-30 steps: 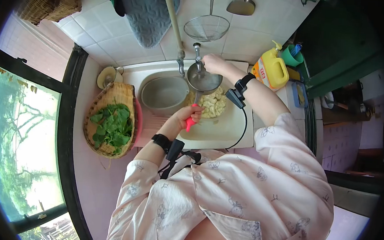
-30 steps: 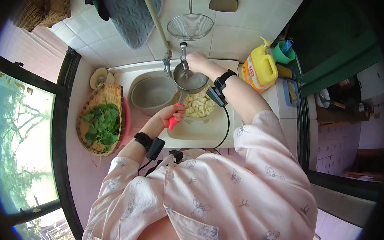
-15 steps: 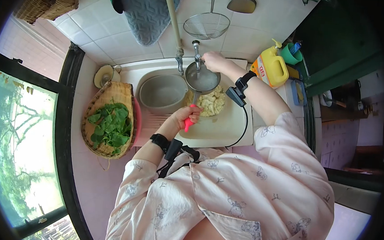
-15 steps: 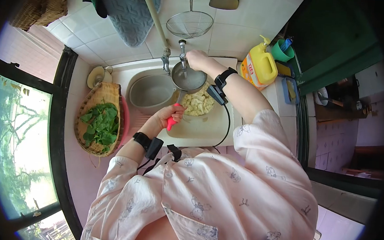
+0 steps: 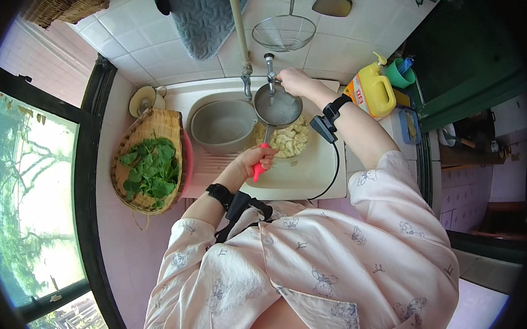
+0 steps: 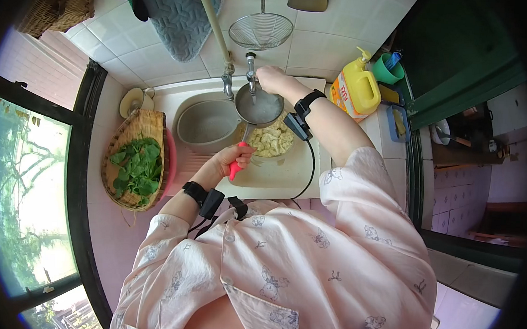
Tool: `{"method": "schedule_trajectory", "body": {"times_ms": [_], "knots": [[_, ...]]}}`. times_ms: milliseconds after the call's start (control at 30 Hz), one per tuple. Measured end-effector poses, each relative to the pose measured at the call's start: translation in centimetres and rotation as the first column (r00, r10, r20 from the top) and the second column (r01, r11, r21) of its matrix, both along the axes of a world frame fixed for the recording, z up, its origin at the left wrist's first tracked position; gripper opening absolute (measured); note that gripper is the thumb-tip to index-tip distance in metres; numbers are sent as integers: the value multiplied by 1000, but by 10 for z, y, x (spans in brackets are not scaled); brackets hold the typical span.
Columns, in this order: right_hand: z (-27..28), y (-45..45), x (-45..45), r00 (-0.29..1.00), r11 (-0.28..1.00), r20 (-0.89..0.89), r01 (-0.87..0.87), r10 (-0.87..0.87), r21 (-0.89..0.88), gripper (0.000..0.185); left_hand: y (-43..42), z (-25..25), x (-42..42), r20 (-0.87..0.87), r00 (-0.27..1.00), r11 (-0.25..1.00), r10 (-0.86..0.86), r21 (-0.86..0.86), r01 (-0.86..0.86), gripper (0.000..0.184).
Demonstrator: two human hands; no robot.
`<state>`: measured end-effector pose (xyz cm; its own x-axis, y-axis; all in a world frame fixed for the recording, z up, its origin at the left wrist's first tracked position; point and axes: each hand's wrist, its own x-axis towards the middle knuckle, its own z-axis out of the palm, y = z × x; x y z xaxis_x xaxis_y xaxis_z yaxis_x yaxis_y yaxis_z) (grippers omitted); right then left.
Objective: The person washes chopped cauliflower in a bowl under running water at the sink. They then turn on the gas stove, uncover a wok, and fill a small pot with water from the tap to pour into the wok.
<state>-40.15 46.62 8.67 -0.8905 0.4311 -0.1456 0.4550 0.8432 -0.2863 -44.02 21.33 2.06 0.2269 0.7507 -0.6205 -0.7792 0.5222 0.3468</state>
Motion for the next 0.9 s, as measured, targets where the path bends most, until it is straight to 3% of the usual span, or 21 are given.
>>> {"method": "schedule_trajectory", "body": {"times_ms": [900], "knots": [[0, 6, -4, 998, 999, 46, -39, 38, 18, 35, -5, -7, 7, -78, 997, 998, 23, -51, -27, 28]]}}
